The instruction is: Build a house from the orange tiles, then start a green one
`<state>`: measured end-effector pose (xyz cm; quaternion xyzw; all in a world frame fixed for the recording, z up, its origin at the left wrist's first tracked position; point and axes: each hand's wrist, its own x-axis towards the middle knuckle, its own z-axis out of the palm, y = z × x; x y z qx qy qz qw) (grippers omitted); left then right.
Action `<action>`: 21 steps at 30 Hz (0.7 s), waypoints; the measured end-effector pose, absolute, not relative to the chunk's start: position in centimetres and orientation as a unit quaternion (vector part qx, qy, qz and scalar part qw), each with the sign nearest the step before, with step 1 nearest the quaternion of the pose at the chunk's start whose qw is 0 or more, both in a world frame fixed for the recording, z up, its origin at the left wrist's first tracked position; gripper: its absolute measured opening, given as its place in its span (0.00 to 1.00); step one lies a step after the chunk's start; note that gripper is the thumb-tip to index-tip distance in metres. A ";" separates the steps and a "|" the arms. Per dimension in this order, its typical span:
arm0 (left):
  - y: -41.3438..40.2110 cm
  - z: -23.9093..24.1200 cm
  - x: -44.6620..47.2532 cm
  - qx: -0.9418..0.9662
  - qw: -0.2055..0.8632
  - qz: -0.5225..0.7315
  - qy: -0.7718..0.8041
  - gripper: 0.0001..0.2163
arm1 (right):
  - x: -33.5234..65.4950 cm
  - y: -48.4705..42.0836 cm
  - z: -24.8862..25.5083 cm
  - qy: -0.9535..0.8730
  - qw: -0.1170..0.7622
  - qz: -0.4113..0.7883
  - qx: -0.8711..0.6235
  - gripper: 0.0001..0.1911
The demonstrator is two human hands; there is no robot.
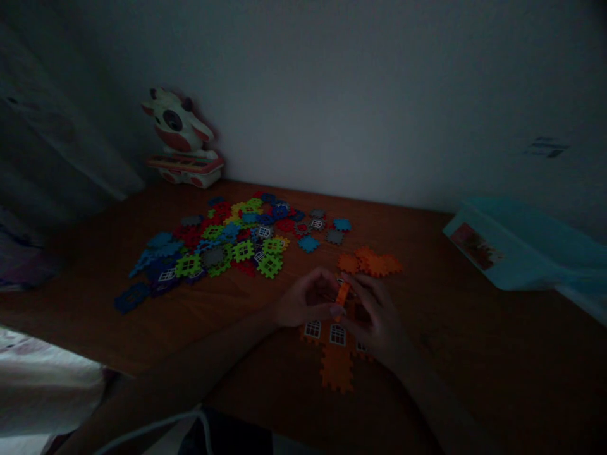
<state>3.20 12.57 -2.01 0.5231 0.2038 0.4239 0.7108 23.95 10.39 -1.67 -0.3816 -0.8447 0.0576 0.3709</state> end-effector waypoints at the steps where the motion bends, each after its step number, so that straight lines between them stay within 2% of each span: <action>1: 12.6 -2.1 3.2 0.520 0.713 0.425 0.203 0.21 | 23.9 10.3 -1.6 -0.844 0.368 0.061 -0.386 0.36; 5: 12.5 -2.2 3.3 0.519 0.710 0.429 0.206 0.21 | 23.8 10.1 -1.3 -0.840 0.372 0.071 -0.390 0.37; 11: 12.6 -2.1 3.3 0.520 0.708 0.430 0.208 0.26 | 23.9 10.1 -1.0 -0.849 0.390 0.060 -0.350 0.35; 21: 12.9 -2.4 3.2 0.525 0.714 0.407 0.222 0.25 | 23.8 10.2 -0.8 -0.851 0.392 0.056 -0.345 0.33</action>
